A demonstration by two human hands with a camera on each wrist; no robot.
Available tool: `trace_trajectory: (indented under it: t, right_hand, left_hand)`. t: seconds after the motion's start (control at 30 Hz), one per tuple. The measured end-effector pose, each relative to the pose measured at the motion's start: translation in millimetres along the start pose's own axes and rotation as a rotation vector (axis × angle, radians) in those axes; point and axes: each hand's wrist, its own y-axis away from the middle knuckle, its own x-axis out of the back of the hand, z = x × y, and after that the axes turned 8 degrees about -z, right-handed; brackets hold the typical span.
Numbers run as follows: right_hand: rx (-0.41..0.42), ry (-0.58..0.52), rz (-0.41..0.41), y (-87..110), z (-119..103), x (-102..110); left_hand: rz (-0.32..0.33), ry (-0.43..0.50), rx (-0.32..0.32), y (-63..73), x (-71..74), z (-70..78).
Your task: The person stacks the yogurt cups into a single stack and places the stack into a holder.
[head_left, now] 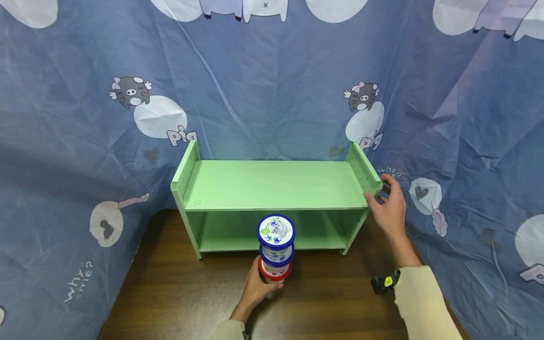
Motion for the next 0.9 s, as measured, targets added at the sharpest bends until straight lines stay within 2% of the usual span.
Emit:
trace_trajectory:
  t: [0.2, 0.4, 0.6, 0.9]
  right_hand:
    - [0.089, 0.076, -0.007, -3.6, 0.6, -2.2]
    - [0.142, 0.129, 0.036, -6.1, 3.9, -5.7]
    - [0.137, 0.116, 0.086, -7.8, 6.9, -12.0]
    - [0.075, 0.102, 0.178, -7.3, 6.3, -15.4]
  left_hand:
    - [0.021, 0.002, -0.004, 0.2, -1.9, -1.0]
    - [0.045, -0.021, -0.009, 0.5, -3.4, -1.2]
    - [0.058, -0.02, -0.014, 0.0, -3.2, -1.5]
    - [0.058, -0.027, -0.008, -1.0, -4.2, -3.2]
